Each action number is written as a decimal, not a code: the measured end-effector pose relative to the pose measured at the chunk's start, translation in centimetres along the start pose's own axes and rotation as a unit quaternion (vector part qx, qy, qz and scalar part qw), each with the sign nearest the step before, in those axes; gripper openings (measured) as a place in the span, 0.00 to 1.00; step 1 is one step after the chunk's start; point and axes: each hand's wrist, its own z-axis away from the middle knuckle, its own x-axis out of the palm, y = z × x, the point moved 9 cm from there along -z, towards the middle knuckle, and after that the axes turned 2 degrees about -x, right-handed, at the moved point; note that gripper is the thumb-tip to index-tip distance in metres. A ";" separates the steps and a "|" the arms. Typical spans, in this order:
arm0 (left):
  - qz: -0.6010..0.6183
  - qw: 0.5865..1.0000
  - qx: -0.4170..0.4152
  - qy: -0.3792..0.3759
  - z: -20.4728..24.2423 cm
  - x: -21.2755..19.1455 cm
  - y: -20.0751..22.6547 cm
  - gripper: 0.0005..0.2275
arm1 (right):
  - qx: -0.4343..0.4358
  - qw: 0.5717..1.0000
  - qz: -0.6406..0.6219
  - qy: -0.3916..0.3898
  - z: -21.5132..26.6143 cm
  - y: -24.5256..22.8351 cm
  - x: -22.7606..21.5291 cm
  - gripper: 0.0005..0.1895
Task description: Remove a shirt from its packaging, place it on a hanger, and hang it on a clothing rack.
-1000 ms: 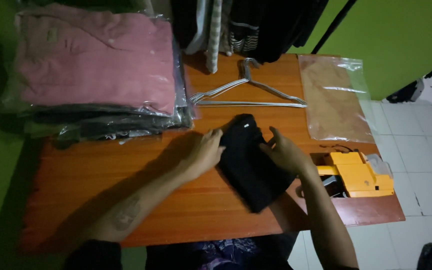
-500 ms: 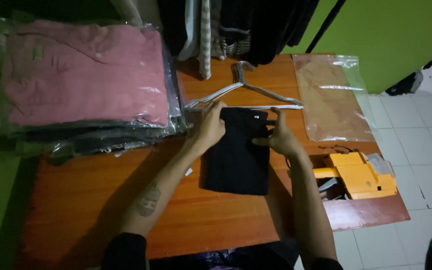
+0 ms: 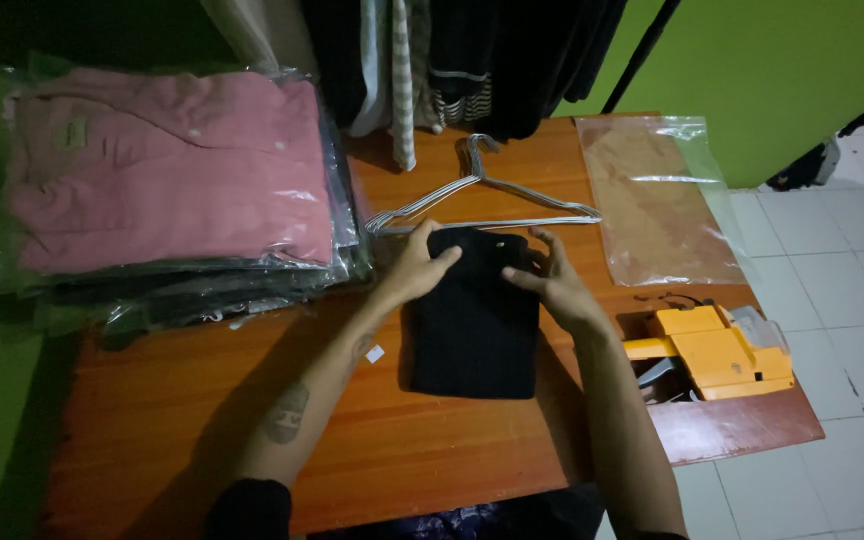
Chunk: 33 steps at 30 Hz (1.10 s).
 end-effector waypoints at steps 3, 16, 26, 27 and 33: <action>-0.040 0.999 0.006 0.010 -0.2 -1.0 0.0 0.16 | 0.031 0.998 -0.061 -0.006 -0.9 1.3 -0.9 0.34; -0.146 0.989 0.030 -0.018 1.2 -0.6 1.2 0.31 | -0.074 0.993 0.081 -0.054 -2.9 3.9 -0.7 0.19; -0.366 0.917 0.119 0.101 2.8 1.0 5.5 0.29 | -0.300 0.874 0.305 0.230 -0.8 -0.9 -4.3 0.22; -0.417 0.893 0.142 0.087 3.1 2.0 6.0 0.27 | -0.311 0.882 0.302 0.185 0.1 -2.2 -2.5 0.21; -0.467 0.859 0.209 -0.013 4.6 6.2 2.2 0.29 | -0.237 0.803 0.546 0.000 -1.6 4.6 3.8 0.31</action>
